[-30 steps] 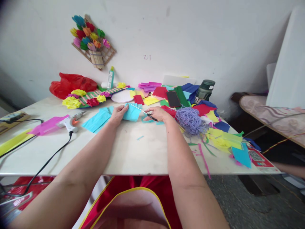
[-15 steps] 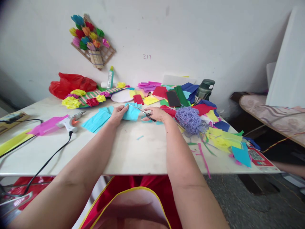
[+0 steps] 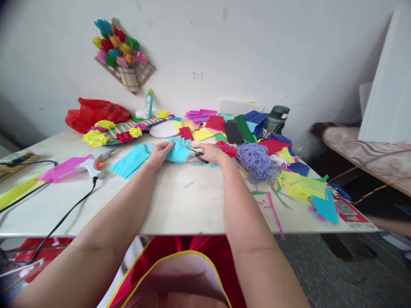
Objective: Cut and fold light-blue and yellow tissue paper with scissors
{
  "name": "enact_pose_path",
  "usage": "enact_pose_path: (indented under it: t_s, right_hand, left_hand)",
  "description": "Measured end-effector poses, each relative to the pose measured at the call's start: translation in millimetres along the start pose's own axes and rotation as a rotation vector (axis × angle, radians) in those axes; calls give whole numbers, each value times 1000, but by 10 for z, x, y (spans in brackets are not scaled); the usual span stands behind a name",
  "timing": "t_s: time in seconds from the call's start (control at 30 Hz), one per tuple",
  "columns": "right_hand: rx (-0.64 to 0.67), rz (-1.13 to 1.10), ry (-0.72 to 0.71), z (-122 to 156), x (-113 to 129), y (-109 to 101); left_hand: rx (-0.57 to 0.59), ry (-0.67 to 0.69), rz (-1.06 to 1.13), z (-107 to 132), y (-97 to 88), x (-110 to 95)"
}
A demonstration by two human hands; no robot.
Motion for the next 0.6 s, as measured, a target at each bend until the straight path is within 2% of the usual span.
enact_pose_path:
  t_s: [0.23,0.6]
  right_hand:
    - [18,-12,-13,-18,-15,19]
    - [39,-102,-12,27,53,9]
  left_hand:
    - [-3,28,-9,-6,-1,-43]
    - [-21,-10,36,1,-22,10]
Point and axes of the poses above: each hand's wrist, its own z-axis away from the middle knuckle, its own y-axis out of the palm, x = y × z, the point moved 10 cm from there along -z, towards the middle knuckle, and after that the axes turned 10 degrees about y, right-handed, at the moved point
